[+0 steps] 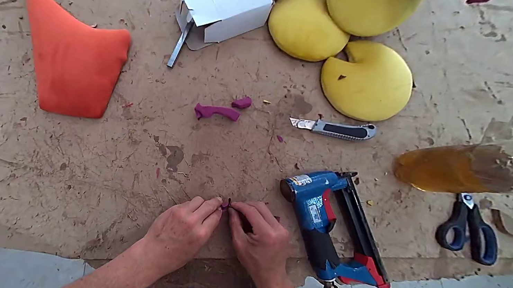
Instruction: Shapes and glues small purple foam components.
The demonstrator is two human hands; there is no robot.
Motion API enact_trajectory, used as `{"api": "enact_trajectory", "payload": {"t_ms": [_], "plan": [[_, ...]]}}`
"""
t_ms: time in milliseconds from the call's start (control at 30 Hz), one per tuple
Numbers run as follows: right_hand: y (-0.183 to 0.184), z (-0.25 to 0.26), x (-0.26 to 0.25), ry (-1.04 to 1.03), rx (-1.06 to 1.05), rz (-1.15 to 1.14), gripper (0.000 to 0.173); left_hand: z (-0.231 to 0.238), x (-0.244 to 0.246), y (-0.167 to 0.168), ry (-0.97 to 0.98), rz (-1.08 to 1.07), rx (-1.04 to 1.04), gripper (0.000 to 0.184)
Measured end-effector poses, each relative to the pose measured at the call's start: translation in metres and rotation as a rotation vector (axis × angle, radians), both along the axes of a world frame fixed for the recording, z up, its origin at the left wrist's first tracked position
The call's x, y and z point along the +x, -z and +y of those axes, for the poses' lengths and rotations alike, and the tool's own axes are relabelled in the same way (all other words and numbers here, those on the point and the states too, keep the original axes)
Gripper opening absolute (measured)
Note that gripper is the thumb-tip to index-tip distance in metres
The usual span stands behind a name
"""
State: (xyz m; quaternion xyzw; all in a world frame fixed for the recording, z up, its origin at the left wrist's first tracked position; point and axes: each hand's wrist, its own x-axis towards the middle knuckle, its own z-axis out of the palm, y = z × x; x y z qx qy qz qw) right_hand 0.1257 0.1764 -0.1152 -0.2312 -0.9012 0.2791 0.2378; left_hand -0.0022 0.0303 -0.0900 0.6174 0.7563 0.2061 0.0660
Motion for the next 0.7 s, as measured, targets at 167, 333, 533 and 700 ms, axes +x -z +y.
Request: {"api": "enact_trajectory", "payload": {"t_ms": [167, 333, 533, 700], "plan": [[0.010, 0.000, 0.000, -0.087, 0.207, 0.043, 0.016, -0.003, -0.003, 0.007, 0.017, 0.002, 0.049, 0.023], [0.007, -0.001, 0.003, -0.126, 0.280, -0.039, 0.020, 0.004, -0.009, 0.004, 0.014, -0.058, 0.047, 0.017], [-0.003, -0.016, 0.007, -0.087, 0.314, -0.166, 0.022, 0.024, -0.018, -0.014, 0.076, -0.175, -0.194, 0.057], [-0.016, -0.025, 0.014, -0.164, 0.253, -0.200, 0.026, 0.024, -0.022, -0.011, 0.127, -0.169, -0.201, 0.036]]}}
